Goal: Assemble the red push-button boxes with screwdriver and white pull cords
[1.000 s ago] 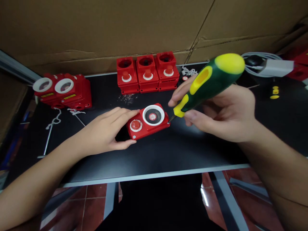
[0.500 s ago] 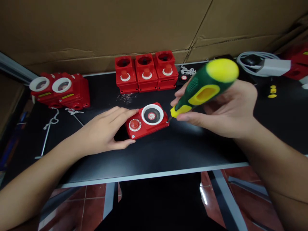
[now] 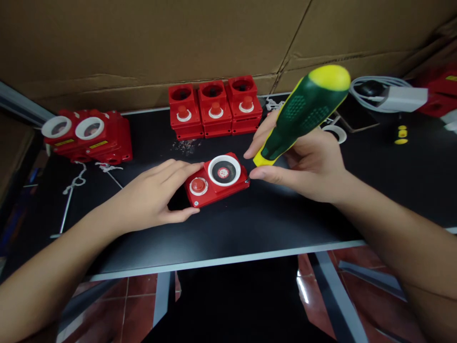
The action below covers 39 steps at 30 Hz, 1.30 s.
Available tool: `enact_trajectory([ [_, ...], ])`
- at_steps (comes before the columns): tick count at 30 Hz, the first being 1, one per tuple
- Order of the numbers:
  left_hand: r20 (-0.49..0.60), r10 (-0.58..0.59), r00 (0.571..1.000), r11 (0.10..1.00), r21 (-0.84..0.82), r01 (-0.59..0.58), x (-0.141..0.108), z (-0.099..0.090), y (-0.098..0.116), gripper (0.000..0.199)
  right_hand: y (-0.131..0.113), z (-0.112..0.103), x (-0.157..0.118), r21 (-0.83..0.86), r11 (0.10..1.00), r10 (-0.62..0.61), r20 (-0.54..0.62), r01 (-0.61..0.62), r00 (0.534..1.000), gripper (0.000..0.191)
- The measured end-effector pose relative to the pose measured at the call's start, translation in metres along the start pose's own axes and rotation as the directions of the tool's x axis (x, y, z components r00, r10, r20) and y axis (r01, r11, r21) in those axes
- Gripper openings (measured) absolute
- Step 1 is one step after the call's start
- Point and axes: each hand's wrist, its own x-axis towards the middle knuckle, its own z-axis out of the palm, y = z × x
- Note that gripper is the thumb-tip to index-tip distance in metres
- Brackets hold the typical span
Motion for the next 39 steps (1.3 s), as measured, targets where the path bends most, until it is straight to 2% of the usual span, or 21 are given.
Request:
enact_trajectory([
  [5,-0.004,-0.015,1.0,1.0,-0.016,0.015,0.001,0.002,0.0,0.076,-0.009,0.001,-0.006,0.093,0.995,0.053,-0.055,-0.048,0.997,0.039],
  [9,-0.014,-0.015,1.0,1.0,-0.026,0.015,0.0,0.002,0.0,0.077,-0.02,0.002,-0.005,0.21,0.971,0.12,0.009,-0.119,0.993,0.039],
  [14,-0.004,-0.012,1.0,1.0,-0.012,0.012,-0.001,0.0,0.0,0.076,-0.026,0.001,-0.004,0.29,0.953,0.062,0.076,-0.082,0.995,0.027],
  [16,0.009,-0.025,1.0,1.0,-0.008,0.025,-0.001,0.0,0.0,0.076,-0.023,0.002,-0.005,0.31,0.949,0.025,0.081,-0.049,0.996,0.027],
  [21,0.02,-0.031,0.999,0.999,-0.014,0.031,0.0,0.0,0.0,0.076,-0.014,0.003,-0.003,0.199,0.98,0.002,0.057,-0.013,0.998,0.035],
  [25,0.002,-0.017,1.0,1.0,-0.009,0.017,0.0,0.0,0.0,0.076,-0.009,0.001,0.001,0.048,0.999,0.0,0.014,0.0,1.0,0.032],
  [28,-0.002,-0.009,1.0,1.0,-0.008,0.009,-0.001,0.0,0.001,0.077,-0.008,0.001,-0.001,0.001,1.0,0.002,-0.014,-0.002,1.0,0.031],
  [32,-0.005,-0.016,1.0,1.0,-0.01,0.016,-0.001,0.0,0.001,0.076,-0.012,0.004,-0.007,0.026,1.0,0.016,-0.07,-0.015,0.997,0.03],
  [39,0.005,-0.026,1.0,1.0,-0.016,0.026,0.0,0.0,0.001,0.076,-0.025,0.002,-0.01,0.14,0.99,0.014,0.038,-0.019,0.999,0.036],
])
